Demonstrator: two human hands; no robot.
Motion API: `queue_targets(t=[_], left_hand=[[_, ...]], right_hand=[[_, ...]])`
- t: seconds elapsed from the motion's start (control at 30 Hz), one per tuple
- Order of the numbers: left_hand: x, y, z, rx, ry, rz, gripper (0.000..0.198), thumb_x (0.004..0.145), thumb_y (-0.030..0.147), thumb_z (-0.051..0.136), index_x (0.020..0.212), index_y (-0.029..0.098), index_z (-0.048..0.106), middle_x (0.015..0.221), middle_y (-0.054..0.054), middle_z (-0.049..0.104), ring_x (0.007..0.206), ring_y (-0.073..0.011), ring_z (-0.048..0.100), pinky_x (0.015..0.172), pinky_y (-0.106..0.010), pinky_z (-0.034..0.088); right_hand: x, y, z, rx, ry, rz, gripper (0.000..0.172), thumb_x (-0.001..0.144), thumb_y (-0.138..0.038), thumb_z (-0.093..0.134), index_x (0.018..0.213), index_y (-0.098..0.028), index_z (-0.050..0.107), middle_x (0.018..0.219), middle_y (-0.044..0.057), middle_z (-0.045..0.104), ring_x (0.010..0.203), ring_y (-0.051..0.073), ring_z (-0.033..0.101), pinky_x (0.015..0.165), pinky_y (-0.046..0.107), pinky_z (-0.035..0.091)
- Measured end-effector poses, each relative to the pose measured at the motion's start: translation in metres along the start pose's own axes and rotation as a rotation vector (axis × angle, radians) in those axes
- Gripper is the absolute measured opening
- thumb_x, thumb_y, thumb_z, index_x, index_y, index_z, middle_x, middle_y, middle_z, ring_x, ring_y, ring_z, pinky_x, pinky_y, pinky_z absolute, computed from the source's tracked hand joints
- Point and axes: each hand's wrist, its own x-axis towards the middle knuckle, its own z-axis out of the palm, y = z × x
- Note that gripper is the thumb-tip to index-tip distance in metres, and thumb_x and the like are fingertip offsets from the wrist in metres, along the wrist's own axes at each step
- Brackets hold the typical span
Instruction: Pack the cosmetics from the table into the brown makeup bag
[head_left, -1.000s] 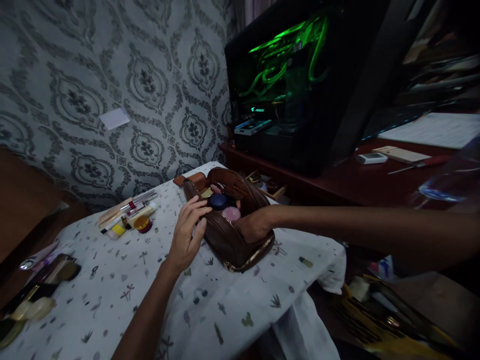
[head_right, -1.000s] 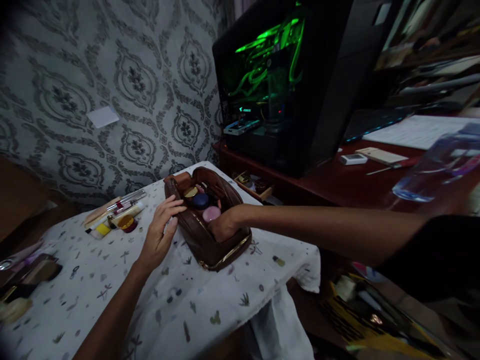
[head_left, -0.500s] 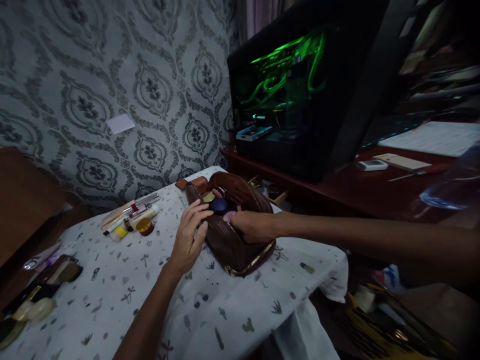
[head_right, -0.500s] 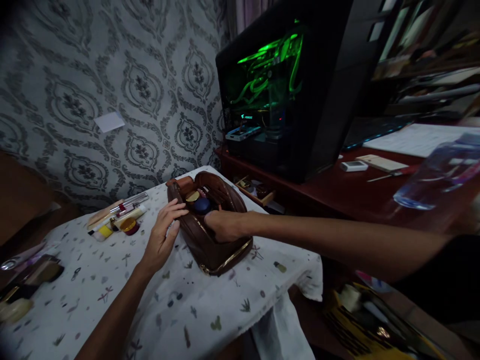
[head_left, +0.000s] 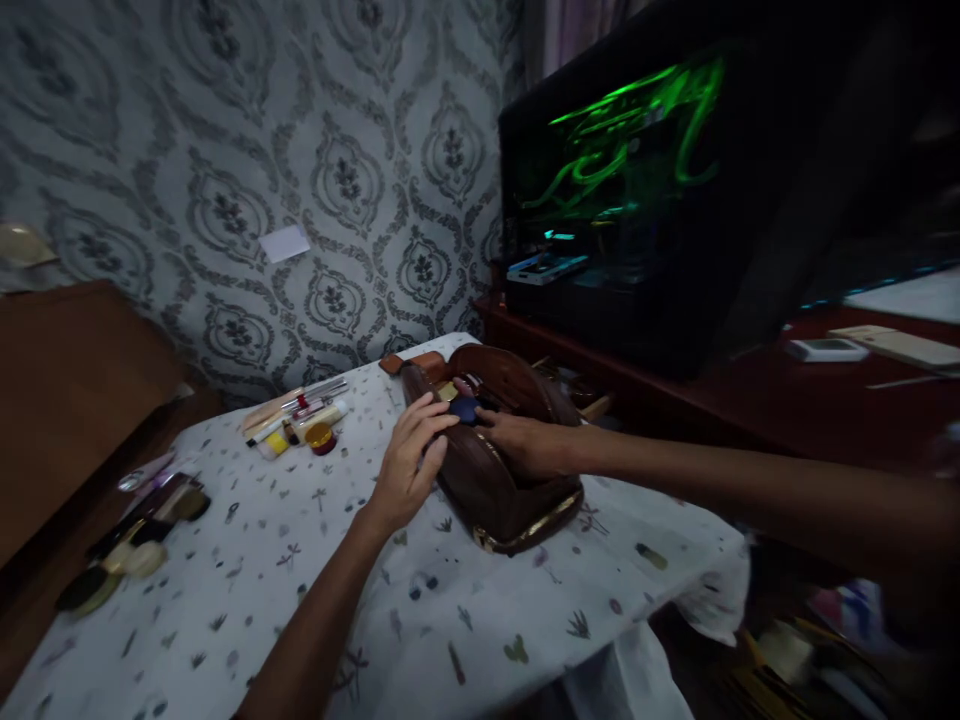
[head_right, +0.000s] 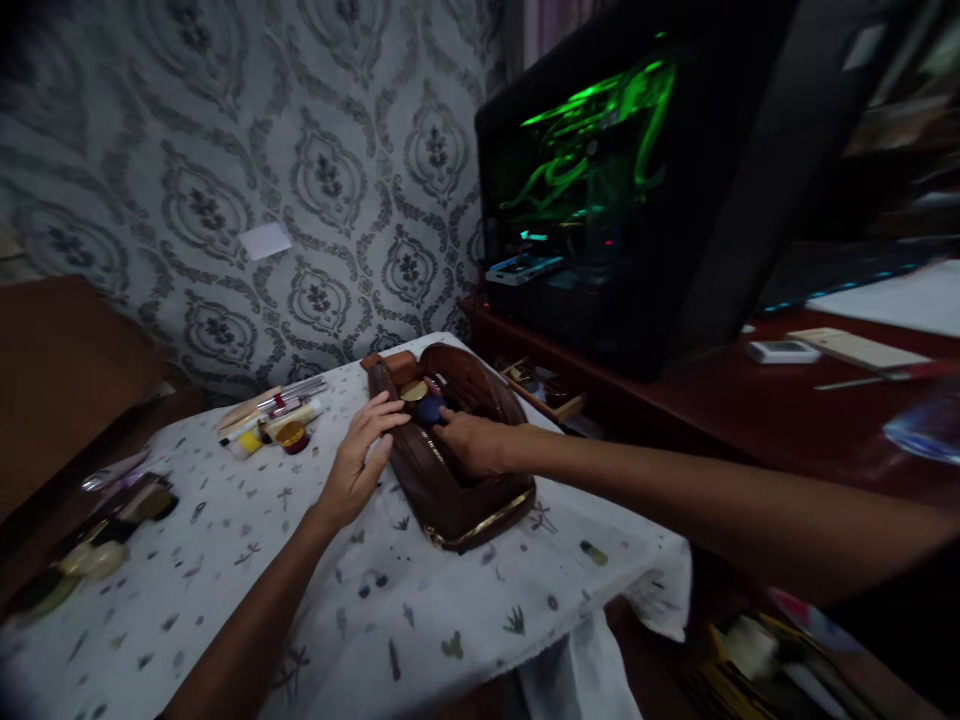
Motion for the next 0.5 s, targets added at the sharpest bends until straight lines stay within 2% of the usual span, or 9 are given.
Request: queue_targets(t=[0.1,0.2,0.3,0.37,0.4,0.43,0.5], left_hand=[[0.001,0.002,-0.004,0.021,-0.038,0.023,0.035,0.104,0.034,0.036,0.129,0.023,0.059,0.141,-0.011,0.058,0.145,-0.0239,0.038,0.121,-0.049,0.032],[0.0,0.002,-0.009,0.058,-0.078,0.032,0.041,0.104,0.036,0.035,0.141,0.023,0.049,0.151,-0.011,0.049,0.15,-0.0224,0.032,0.123,-0.047,0.03],[-0.005,-0.008,-0.012,0.134,-0.093,0.03,0.049,0.104,0.038,0.036,0.15,0.021,0.036,0.158,-0.013,0.04,0.152,-0.0217,0.028,0.124,-0.046,0.028],[-0.01,-0.024,-0.015,0.209,-0.076,-0.021,0.05,0.103,0.038,0.039,0.15,0.021,0.034,0.159,-0.014,0.038,0.151,-0.0229,0.029,0.123,-0.048,0.027],[-0.013,-0.035,-0.017,0.239,-0.045,-0.083,0.05,0.101,0.037,0.042,0.149,0.022,0.037,0.158,-0.014,0.039,0.15,-0.0237,0.03,0.123,-0.049,0.026],[-0.018,-0.047,-0.019,0.263,0.002,-0.17,0.049,0.1,0.037,0.046,0.146,0.023,0.04,0.157,-0.013,0.04,0.149,-0.0246,0.032,0.123,-0.051,0.025],[-0.028,-0.074,-0.027,0.269,0.17,-0.383,0.049,0.094,0.034,0.056,0.14,0.023,0.047,0.157,-0.013,0.041,0.15,-0.0263,0.031,0.124,-0.05,0.021]], right_hand=[[0.007,0.001,-0.007,0.017,-0.136,-0.039,0.017,0.067,-0.008,0.064,0.075,-0.02,0.073,0.085,0.008,0.074,0.083,0.021,0.069,0.078,0.028,0.053],[0.015,-0.001,-0.01,0.09,-0.14,-0.029,0.019,0.081,-0.023,0.055,0.083,-0.02,0.073,0.084,0.008,0.074,0.077,0.022,0.069,0.072,0.033,0.055],[0.012,-0.017,-0.014,0.243,-0.039,0.044,0.032,0.089,-0.043,0.047,0.093,-0.022,0.071,0.082,0.007,0.072,0.069,0.022,0.067,0.061,0.033,0.054],[0.001,-0.033,-0.017,0.228,0.056,0.058,0.037,0.091,-0.05,0.047,0.103,-0.023,0.069,0.08,0.008,0.071,0.059,0.021,0.062,0.052,0.033,0.049],[-0.005,-0.042,-0.019,0.185,0.129,0.032,0.037,0.093,-0.052,0.047,0.108,-0.024,0.067,0.082,0.008,0.071,0.058,0.021,0.062,0.051,0.034,0.049],[-0.012,-0.05,-0.019,0.13,0.209,-0.02,0.035,0.094,-0.05,0.047,0.113,-0.026,0.065,0.085,0.009,0.072,0.061,0.021,0.063,0.055,0.036,0.05],[-0.026,-0.065,-0.017,0.023,0.373,-0.202,0.027,0.096,-0.042,0.049,0.116,-0.028,0.063,0.101,0.01,0.071,0.083,0.025,0.068,0.073,0.041,0.055]])
